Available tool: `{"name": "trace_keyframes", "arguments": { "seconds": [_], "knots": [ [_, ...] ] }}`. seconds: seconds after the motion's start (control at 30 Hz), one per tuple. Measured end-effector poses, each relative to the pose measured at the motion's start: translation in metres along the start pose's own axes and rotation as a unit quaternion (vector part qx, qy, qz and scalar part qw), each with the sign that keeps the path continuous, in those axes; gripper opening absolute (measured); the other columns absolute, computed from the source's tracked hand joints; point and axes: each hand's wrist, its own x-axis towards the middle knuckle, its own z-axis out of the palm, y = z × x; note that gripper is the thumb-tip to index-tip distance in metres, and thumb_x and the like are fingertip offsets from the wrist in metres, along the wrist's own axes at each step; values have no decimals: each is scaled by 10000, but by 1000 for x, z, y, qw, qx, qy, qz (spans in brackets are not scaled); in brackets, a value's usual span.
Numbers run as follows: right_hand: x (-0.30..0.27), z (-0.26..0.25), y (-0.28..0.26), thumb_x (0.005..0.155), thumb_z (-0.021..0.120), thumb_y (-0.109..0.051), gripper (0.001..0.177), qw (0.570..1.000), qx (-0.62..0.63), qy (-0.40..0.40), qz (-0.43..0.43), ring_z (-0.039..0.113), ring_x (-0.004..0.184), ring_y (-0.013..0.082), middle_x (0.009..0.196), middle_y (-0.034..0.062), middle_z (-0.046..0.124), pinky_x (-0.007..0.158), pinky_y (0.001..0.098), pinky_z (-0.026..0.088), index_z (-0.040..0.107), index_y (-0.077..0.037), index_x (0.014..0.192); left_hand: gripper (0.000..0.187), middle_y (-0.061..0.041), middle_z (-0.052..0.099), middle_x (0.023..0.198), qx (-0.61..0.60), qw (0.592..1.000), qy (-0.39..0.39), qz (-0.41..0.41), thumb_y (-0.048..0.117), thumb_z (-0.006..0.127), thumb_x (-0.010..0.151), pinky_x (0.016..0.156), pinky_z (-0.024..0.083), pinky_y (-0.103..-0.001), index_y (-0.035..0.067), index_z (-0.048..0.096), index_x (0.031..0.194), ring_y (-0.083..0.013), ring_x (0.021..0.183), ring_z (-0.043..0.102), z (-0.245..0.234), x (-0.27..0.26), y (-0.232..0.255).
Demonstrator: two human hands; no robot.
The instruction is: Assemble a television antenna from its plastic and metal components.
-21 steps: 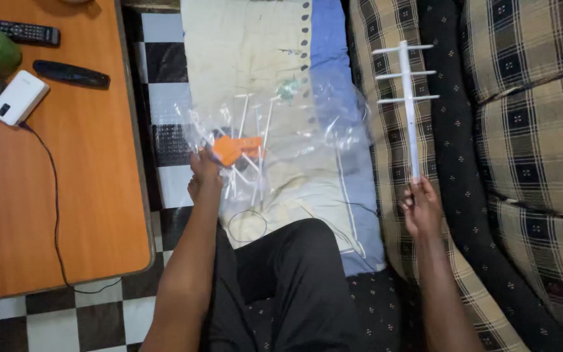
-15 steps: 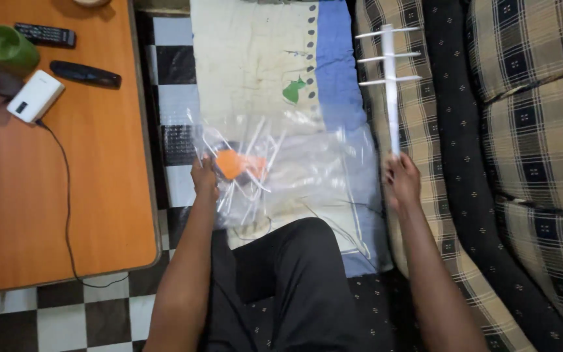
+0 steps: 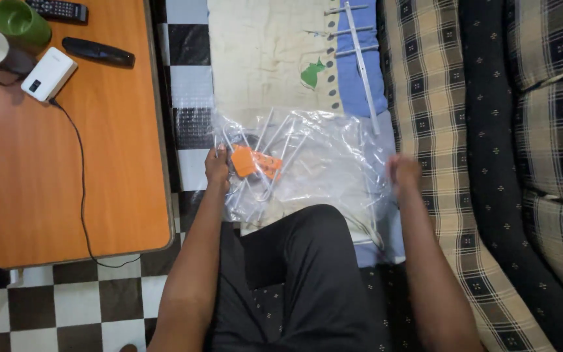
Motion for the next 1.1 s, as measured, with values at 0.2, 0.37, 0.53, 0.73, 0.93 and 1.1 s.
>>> {"name": "trace_keyframes", "arguments": {
  "seconds": [0.2, 0.37, 0.53, 0.73, 0.93, 1.1],
  "knots": [
    [-152, 55, -123, 887, 674, -78, 485, 920, 86, -351, 154, 652, 972, 143, 1199, 118, 663, 647, 225, 516, 615, -10, 1363, 648, -53, 686, 1267, 110, 994, 20, 12, 564, 631, 956, 994, 492, -311, 126, 583, 1431, -182, 1157, 654, 7, 8, -8],
    [-176, 126, -154, 1010, 575, -140, 401, 903, 47, -415, 98, 619, 1096, 178, 1309, 133, 633, 887, 268, 550, 617, -37, 1395, 668, -109, 684, 1233, 464, 886, -3, 2, 607, 628, 946, 1033, 420, -395, 264, 524, 1510, -269, 1137, 599, 27, -82, 114],
    [-117, 186, -86, 989, 641, -102, 396, 928, -61, -363, -49, 711, 1059, 211, 1232, 168, 729, 926, 283, 584, 649, 67, 1347, 740, -232, 699, 1074, 109, 991, -68, -41, 314, 762, 942, 739, 408, -418, 74, 470, 1579, -267, 819, 486, 32, -10, -7],
    [-161, 251, -164, 903, 606, -192, 418, 882, 91, -411, 212, 799, 978, 165, 1140, 103, 775, 783, 268, 634, 608, 13, 1267, 637, -57, 648, 1241, -35, 989, -114, 90, 144, 819, 888, 881, 528, -244, -8, 486, 1410, -108, 1065, 628, 37, 4, -27],
    [-168, 263, -174, 1069, 558, -386, 455, 829, -415, -373, 48, 564, 684, 208, 912, 214, 690, 569, 339, 435, 785, -12, 1194, 362, -72, 702, 1013, -98, 988, -114, 26, 139, 702, 978, 739, 532, -273, -3, 603, 1295, -133, 855, 649, 43, 7, -25],
    [-139, 263, -117, 1060, 546, -377, 422, 878, -43, -465, 105, 663, 823, 81, 962, 13, 703, 750, 226, 565, 705, 1, 1158, 258, -10, 662, 964, -196, 973, -122, 22, 178, 658, 1015, 805, 532, -260, 57, 591, 1232, -93, 852, 604, 47, 0, -21]
  ]
}}
